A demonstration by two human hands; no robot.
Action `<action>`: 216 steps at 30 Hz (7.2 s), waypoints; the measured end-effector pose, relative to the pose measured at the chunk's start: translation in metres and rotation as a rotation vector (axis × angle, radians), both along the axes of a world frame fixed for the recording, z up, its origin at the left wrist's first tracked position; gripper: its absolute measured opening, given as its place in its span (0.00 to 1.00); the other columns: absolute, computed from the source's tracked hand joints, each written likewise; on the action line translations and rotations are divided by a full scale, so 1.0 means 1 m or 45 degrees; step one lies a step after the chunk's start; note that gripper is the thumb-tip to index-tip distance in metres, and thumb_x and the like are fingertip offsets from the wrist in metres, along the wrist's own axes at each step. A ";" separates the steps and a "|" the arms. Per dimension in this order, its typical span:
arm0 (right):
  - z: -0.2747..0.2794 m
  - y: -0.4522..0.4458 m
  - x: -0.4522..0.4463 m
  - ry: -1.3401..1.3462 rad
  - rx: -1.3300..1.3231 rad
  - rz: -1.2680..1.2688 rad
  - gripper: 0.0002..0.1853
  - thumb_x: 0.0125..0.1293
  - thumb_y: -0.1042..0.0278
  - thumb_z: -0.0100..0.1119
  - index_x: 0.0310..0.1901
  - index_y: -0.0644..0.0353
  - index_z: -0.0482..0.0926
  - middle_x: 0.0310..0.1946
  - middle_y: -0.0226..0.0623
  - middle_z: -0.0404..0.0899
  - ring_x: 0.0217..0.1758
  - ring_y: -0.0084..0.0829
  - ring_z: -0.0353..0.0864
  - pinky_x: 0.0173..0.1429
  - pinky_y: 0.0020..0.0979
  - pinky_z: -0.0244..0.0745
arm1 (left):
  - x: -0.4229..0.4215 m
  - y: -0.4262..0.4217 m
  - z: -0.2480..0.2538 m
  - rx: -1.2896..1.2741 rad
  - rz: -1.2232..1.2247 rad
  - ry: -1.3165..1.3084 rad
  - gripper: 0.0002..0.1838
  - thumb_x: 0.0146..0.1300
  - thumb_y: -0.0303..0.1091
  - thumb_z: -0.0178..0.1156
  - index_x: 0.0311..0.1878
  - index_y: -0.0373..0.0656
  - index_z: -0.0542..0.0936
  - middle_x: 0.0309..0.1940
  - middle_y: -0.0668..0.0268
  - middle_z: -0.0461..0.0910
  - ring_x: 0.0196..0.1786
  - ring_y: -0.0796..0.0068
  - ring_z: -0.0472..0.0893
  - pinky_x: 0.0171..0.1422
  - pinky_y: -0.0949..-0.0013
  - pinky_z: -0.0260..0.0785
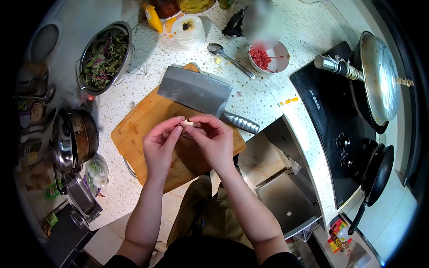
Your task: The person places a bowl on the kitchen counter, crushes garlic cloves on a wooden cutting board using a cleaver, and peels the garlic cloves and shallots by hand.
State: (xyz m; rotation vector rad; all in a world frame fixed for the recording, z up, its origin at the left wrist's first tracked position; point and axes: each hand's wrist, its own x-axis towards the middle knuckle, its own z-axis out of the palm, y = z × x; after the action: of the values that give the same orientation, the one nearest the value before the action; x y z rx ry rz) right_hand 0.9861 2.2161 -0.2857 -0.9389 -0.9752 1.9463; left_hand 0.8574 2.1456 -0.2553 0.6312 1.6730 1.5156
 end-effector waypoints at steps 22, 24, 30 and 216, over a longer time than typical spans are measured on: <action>-0.004 -0.033 -0.019 -0.002 -0.087 -0.367 0.07 0.71 0.81 0.71 0.49 0.68 0.86 0.47 0.34 0.89 0.51 0.21 0.88 0.58 0.25 0.85 | -0.011 0.004 0.002 0.127 -0.232 0.788 0.08 0.62 0.17 0.74 0.43 0.36 0.87 0.38 0.64 0.89 0.38 0.76 0.88 0.44 0.73 0.80; -0.005 -0.039 -0.024 -0.006 -0.083 -0.445 0.07 0.71 0.80 0.71 0.49 0.68 0.86 0.48 0.34 0.89 0.51 0.22 0.88 0.59 0.25 0.85 | -0.005 0.001 -0.004 0.137 -0.109 0.792 0.08 0.62 0.16 0.73 0.42 0.37 0.87 0.39 0.63 0.89 0.39 0.73 0.88 0.44 0.72 0.80; -0.010 -0.033 -0.010 0.185 -0.337 -0.377 0.07 0.71 0.79 0.72 0.48 0.67 0.87 0.43 0.31 0.87 0.47 0.20 0.87 0.57 0.24 0.85 | -0.005 -0.004 -0.018 0.151 -0.147 0.781 0.09 0.62 0.15 0.72 0.43 0.38 0.87 0.43 0.61 0.89 0.47 0.69 0.88 0.50 0.69 0.79; 0.019 -0.020 -0.002 0.051 -0.094 -0.069 0.15 0.75 0.77 0.68 0.60 0.65 0.83 0.46 0.31 0.85 0.49 0.19 0.85 0.57 0.24 0.83 | -0.037 -0.002 0.020 -0.067 -0.388 -0.378 0.14 0.75 0.25 0.66 0.61 0.33 0.85 0.52 0.62 0.88 0.54 0.78 0.85 0.62 0.71 0.78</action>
State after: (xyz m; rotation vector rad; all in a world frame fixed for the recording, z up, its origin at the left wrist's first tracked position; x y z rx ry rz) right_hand 0.9838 2.1962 -0.2671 -0.9543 -0.8517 1.9595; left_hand 0.8199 2.1436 -0.2351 0.5724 1.3209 1.2727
